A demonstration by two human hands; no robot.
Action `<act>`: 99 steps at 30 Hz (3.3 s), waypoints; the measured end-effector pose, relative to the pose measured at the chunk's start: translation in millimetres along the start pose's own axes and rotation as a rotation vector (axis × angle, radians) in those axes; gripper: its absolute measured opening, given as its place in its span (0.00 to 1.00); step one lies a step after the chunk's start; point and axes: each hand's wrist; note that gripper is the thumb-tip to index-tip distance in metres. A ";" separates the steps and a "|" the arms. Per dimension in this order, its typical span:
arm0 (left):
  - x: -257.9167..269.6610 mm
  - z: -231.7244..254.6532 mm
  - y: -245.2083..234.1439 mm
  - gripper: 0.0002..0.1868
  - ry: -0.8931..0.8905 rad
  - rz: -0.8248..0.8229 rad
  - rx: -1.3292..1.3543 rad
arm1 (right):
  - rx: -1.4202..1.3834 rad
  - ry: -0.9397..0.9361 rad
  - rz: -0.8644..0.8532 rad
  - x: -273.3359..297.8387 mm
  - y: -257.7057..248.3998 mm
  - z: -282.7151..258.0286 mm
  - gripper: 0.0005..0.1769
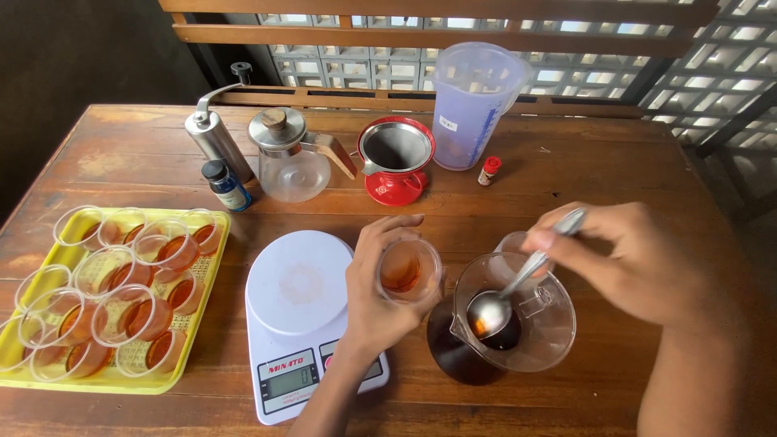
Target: Mixing and stirring liquids in a pitcher using a spoon and a small cup.
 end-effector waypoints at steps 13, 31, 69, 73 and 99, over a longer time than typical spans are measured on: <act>1.8 -2.6 -1.4 0.27 0.041 0.008 0.042 | -0.282 -0.360 0.366 14.7 -3.3 42.9 0.16; -2.4 3.0 -5.4 0.22 0.046 0.029 0.043 | 0.244 -0.814 0.297 22.8 37.6 -19.7 0.06; 0.9 2.8 1.9 0.23 0.037 -0.012 0.027 | -0.047 -0.569 0.399 40.0 27.9 -31.4 0.12; 0.6 1.0 1.3 0.25 0.034 -0.024 0.026 | 0.172 -0.769 0.145 19.2 48.6 -40.3 0.09; -10.3 4.7 -4.3 0.23 -0.518 -0.177 0.261 | 0.377 -0.303 0.085 17.4 10.8 -5.6 0.21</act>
Point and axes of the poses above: each hand's wrist, its own x-axis away from the middle knuckle, its own y-axis out of the palm, z = x × y, and after that the axes turned 7 degrees about -x, right-handed
